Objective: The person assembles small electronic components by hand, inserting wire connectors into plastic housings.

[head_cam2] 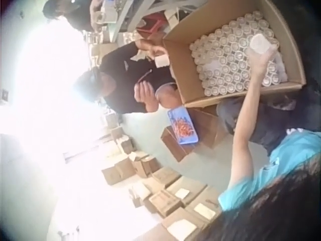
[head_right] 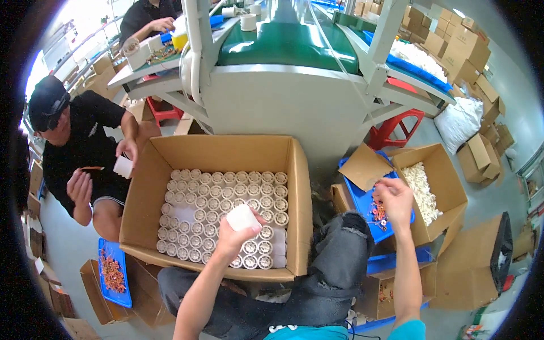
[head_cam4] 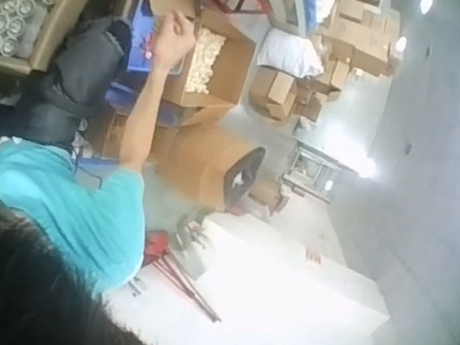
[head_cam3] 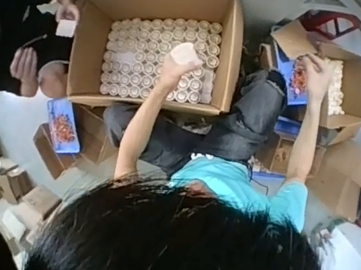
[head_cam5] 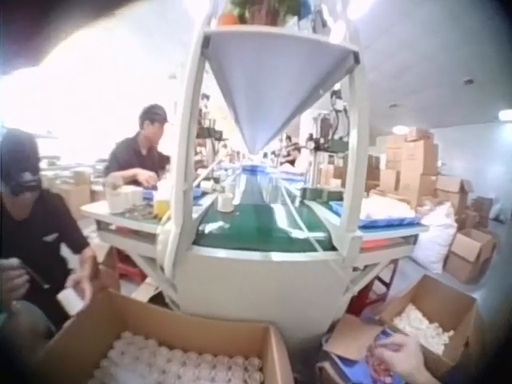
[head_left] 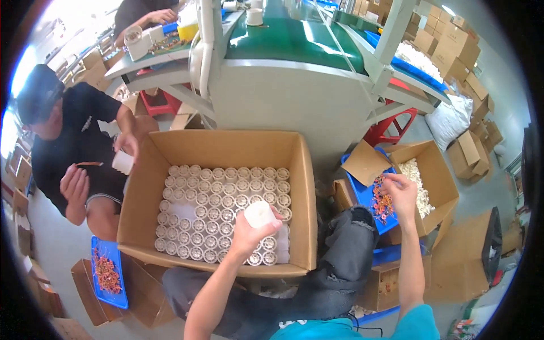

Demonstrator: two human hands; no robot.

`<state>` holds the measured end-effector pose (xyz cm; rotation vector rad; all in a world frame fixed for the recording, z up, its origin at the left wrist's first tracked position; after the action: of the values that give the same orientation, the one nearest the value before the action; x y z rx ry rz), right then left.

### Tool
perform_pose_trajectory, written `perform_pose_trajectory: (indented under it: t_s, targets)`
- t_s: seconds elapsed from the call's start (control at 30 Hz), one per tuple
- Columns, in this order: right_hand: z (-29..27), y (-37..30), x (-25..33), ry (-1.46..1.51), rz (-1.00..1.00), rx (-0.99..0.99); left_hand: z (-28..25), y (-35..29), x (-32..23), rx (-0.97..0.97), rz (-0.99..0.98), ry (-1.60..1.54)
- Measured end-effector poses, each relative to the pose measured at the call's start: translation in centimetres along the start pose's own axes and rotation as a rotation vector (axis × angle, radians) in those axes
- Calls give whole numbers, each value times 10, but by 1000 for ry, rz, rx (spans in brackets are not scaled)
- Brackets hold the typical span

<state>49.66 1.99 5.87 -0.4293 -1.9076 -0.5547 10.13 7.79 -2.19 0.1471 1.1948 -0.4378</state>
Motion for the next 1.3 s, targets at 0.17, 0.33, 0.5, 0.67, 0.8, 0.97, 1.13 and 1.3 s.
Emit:
perform_pose_trajectory:
  t_s: [0.17,0.33,0.5,0.67,0.8,0.97,1.13,1.3]
  targets:
    - [175,-58,75,294,67,695,-1,-10,-33,156,210,153]
    - [261,-77,114,343,99,1058,-9,-11,-48,197,185,145]
    - [285,-70,117,446,94,1009,-35,-8,-52,22,84,229]
    - [266,-53,91,146,-99,599,-39,-11,-52,3,22,367]
    - [266,-59,92,220,-179,654,-32,-18,-64,120,53,388]
    - [261,-63,91,199,-230,654,-31,-20,-59,234,-5,450]
    - [251,-69,112,139,-454,553,-24,-20,-51,352,23,525]
    - [210,-57,124,161,-613,129,-38,-7,-66,-62,221,402]
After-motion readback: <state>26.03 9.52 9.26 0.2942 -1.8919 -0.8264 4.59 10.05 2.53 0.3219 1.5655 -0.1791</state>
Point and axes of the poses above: each hand's wrist, its own y-axis towards the middle knuckle, its own z-axis out of the palm, x = y × z, the point moved 9 cm from there along y, towards the middle knuckle, and after that the axes turned 1 degree about -y, right-handed, at the moved point
